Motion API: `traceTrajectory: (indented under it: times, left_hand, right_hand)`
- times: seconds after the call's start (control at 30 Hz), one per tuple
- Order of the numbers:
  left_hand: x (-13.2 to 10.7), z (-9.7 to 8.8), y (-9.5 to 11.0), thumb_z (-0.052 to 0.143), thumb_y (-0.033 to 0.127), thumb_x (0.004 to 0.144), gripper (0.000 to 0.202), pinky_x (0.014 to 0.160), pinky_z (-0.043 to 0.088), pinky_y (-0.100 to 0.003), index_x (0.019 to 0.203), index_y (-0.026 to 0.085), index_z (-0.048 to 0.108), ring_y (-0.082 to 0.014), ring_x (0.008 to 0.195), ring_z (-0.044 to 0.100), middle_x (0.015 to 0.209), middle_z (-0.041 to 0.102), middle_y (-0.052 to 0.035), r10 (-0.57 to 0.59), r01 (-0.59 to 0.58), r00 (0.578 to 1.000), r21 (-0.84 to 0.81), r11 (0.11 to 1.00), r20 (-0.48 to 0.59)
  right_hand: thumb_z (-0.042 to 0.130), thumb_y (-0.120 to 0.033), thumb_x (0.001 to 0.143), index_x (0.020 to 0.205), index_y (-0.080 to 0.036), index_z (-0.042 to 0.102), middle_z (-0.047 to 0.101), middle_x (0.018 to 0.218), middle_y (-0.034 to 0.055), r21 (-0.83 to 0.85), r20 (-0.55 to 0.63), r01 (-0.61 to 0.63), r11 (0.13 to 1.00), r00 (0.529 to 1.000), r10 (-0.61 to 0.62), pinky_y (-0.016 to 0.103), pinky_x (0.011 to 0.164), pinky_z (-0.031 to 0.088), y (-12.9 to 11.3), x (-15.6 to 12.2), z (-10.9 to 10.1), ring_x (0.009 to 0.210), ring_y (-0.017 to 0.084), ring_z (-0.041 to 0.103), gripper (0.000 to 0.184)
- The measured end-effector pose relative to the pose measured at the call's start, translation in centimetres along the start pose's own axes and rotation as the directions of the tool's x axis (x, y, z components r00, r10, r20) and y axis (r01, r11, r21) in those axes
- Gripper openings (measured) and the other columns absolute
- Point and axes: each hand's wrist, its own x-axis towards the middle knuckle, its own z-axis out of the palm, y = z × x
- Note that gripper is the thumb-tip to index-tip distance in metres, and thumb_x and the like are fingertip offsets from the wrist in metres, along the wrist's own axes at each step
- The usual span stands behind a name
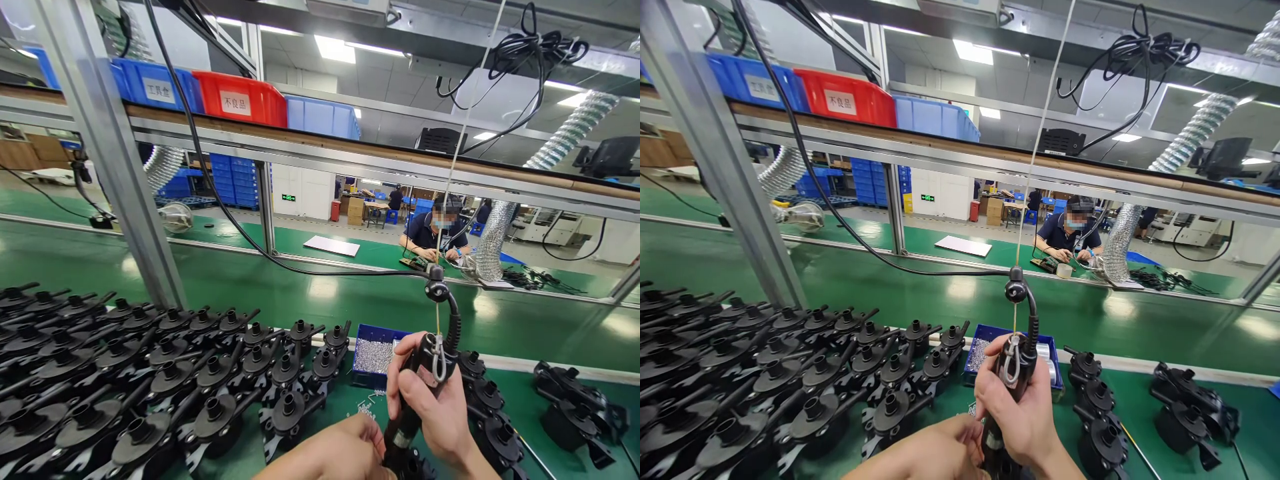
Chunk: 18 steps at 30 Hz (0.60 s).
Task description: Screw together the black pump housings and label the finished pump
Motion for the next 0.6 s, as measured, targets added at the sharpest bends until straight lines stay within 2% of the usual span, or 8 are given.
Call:
traceTrajectory:
  times: [0.17,0.23,0.3,0.37,0.43,0.5,0.53,0.6]
  left_hand:
    - [-1.1,0.5,0.7,0.095,0.01,0.05,0.054,0.04,0.031,-0.017,0.084,0.021,0.055,-0.0081,0.046,0.049,0.061,0.055,0.0091,-0.007,0.007,0.999,0.0,1.0,-0.048]
    - [-2.2,0.7,1.6,0.087,0.006,0.05,0.056,0.041,0.032,-0.017,0.095,0.021,0.058,-0.0094,0.049,0.051,0.065,0.06,0.0076,-0.016,0.016,0.999,0.003,1.0,-0.05]
    - [-3.4,0.8,2.7,0.081,0.005,0.051,0.066,0.042,0.033,-0.018,0.111,0.02,0.058,-0.0098,0.052,0.053,0.072,0.064,0.0064,0.016,-0.016,1.0,0.011,1.0,-0.006]
    - [-4.5,0.6,3.6,0.079,0.01,0.055,0.067,0.043,0.031,-0.018,0.118,0.02,0.059,-0.0086,0.052,0.051,0.077,0.064,0.0061,0.069,-0.074,0.996,0.094,0.993,0.058]
    - [-5.2,0.5,4.3,0.085,0.018,0.058,0.061,0.043,0.028,-0.019,0.115,0.02,0.064,-0.0069,0.051,0.047,0.079,0.06,0.0068,0.139,-0.156,0.987,0.238,0.959,0.085]
    - [-5.3,0.5,4.6,0.086,0.03,0.067,0.054,0.044,0.031,-0.019,0.116,0.02,0.066,-0.0074,0.051,0.047,0.078,0.057,0.007,0.2,-0.22,0.975,0.329,0.918,0.094]
    - [-5.1,0.6,4.7,0.081,0.038,0.078,0.047,0.046,0.036,-0.02,0.118,0.02,0.066,-0.0094,0.051,0.05,0.076,0.056,0.0064,0.198,-0.22,0.975,0.348,0.911,0.099]
    - [-4.5,0.9,4.7,0.058,0.045,0.099,0.035,0.055,0.05,-0.026,0.12,0.019,0.068,-0.0158,0.058,0.061,0.077,0.06,0.0021,0.206,-0.207,0.977,0.407,0.89,0.048]
  right_hand:
    - [0.082,-0.046,0.093,0.105,-0.022,0.063,0.069,0.077,-0.0007,-0.005,-0.014,-0.018,1.0,1.0,0.018,0.026,0.057,0.054,-0.2,0.0,0.3,0.057,0.013,0.065,0.033]
    - [0.082,-0.045,0.093,0.106,-0.022,0.063,0.07,0.078,-0.0005,0.012,0.006,-0.017,1.0,1.0,0.017,0.026,0.057,0.055,0.0,0.1,0.1,0.058,0.013,0.065,0.033]
    - [0.083,-0.044,0.092,0.105,-0.022,0.063,0.07,0.076,-0.0009,0.034,0.034,-0.018,0.999,0.999,0.017,0.025,0.056,0.055,0.1,0.3,-0.2,0.057,0.013,0.065,0.032]
    - [0.083,-0.043,0.091,0.102,-0.022,0.062,0.069,0.073,-0.0016,0.064,0.059,0.015,0.998,0.998,-0.019,0.024,0.052,0.054,-0.2,0.6,-0.7,0.053,0.013,0.064,0.032]
    - [0.083,-0.041,0.09,0.099,-0.022,0.062,0.069,0.07,-0.0017,0.062,0.033,0.066,0.996,0.997,-0.068,0.024,0.05,0.052,-1.0,0.7,-1.3,0.051,0.013,0.063,0.03]
    - [0.082,-0.039,0.091,0.098,-0.022,0.062,0.07,0.07,-0.0012,0.009,-0.052,0.125,0.992,0.991,-0.125,0.025,0.05,0.052,-2.4,0.7,-1.9,0.051,0.014,0.064,0.027]
    - [0.081,-0.038,0.091,0.098,-0.022,0.063,0.071,0.072,-0.0009,-0.025,-0.102,0.149,0.989,0.983,-0.151,0.025,0.051,0.052,-3.1,0.7,-2.3,0.052,0.015,0.065,0.026]
    - [0.08,-0.035,0.092,0.098,-0.023,0.063,0.072,0.073,-0.0011,-0.066,-0.174,0.2,0.977,0.962,-0.209,0.027,0.053,0.054,-4.4,0.5,-2.8,0.054,0.016,0.066,0.022]
